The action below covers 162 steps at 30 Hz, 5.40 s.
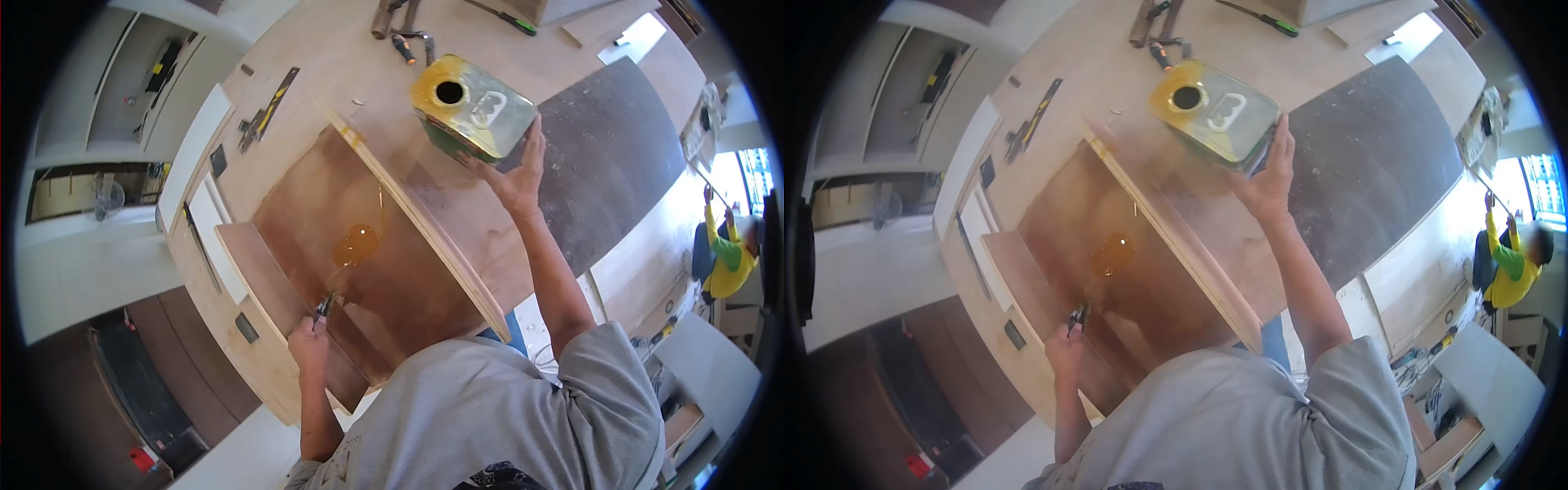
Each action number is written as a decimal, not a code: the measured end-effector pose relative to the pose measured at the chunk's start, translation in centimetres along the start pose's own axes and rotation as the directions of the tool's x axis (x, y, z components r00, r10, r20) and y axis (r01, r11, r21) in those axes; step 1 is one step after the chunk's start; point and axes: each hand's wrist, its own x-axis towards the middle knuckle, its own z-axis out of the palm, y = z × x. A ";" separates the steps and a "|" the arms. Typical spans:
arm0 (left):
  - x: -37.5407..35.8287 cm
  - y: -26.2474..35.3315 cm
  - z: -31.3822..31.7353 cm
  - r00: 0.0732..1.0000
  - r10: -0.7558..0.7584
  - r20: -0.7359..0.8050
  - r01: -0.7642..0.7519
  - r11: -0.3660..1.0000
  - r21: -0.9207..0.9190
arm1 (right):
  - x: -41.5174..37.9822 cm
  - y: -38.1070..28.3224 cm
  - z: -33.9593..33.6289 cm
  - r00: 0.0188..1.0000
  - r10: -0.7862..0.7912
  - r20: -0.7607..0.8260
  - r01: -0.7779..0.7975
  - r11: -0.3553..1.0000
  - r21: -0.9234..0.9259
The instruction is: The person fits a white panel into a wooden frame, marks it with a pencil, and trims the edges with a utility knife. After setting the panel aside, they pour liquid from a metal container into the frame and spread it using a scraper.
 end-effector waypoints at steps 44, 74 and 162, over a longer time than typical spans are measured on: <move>-0.1 -9.5 0.4 0.852 0.122 -0.509 -0.141 0.990 0.002 | -0.8 -19.6 4.7 0.303 0.257 0.918 0.092 0.951 -0.297; 0.9 -9.1 0.8 0.871 -0.016 -0.492 -0.124 0.960 -0.250 | 5.8 -19.2 2.2 0.872 -0.111 0.476 0.104 0.994 0.040; 0.9 -7.9 0.9 0.900 -0.042 -0.434 0.017 0.998 -0.062 | -0.5 -4.0 18.7 0.896 0.338 0.289 -0.346 0.938 -0.025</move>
